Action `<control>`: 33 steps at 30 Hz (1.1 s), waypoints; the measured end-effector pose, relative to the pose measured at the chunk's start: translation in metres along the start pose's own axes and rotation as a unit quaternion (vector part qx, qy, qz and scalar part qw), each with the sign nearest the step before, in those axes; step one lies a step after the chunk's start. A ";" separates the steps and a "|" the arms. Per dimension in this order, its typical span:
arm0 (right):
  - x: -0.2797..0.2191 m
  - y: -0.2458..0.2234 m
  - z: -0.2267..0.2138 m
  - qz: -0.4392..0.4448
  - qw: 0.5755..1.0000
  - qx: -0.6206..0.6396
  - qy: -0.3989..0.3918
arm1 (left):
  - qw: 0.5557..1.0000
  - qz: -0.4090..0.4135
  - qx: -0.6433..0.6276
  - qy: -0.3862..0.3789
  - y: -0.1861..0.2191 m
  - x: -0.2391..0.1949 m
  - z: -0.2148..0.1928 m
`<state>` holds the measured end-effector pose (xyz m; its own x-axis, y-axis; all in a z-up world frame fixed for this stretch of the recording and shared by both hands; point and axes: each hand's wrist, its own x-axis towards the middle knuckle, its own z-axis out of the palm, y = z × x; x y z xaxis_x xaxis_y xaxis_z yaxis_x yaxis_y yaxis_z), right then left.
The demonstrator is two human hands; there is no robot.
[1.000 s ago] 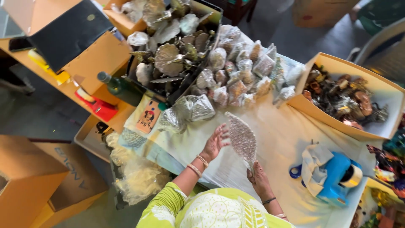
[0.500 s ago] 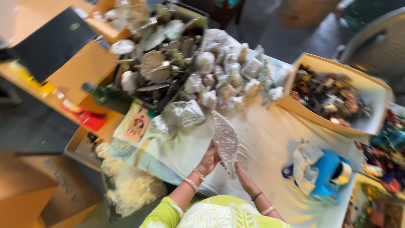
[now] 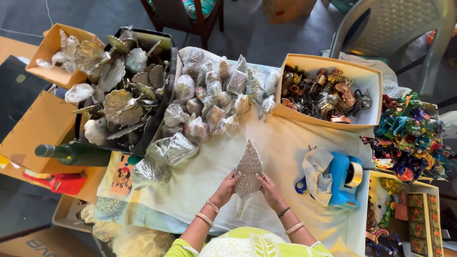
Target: The person wraps a small decorative item in bubble wrap on a table covered with various craft supplies. They smooth the wrap around the object and then pick up a larger piece of bubble wrap to prepare for the next item.
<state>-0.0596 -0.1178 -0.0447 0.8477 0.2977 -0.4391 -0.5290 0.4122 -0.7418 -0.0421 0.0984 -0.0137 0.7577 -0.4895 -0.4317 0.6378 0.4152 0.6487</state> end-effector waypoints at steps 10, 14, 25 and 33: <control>0.013 -0.013 -0.013 0.004 0.984 0.159 0.081 | 0.995 -0.018 0.098 -0.019 0.027 0.013 0.019; 0.023 -0.011 -0.002 0.009 0.988 0.138 0.064 | 0.993 -0.043 0.106 -0.011 0.027 0.010 0.017; 0.042 -0.009 -0.034 -0.172 0.885 -0.408 0.145 | 0.991 0.094 0.000 0.097 0.044 -0.001 -0.022; 0.009 -0.038 -0.030 -0.258 0.625 -0.720 0.153 | 0.968 0.164 0.043 0.184 0.129 -0.014 -0.027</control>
<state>-0.0308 -0.1564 -0.0360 0.9753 0.1751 0.1343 0.2158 -0.8841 -0.4144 0.0332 0.1796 0.0594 0.9258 -0.0291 -0.3768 0.3521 0.4288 0.8320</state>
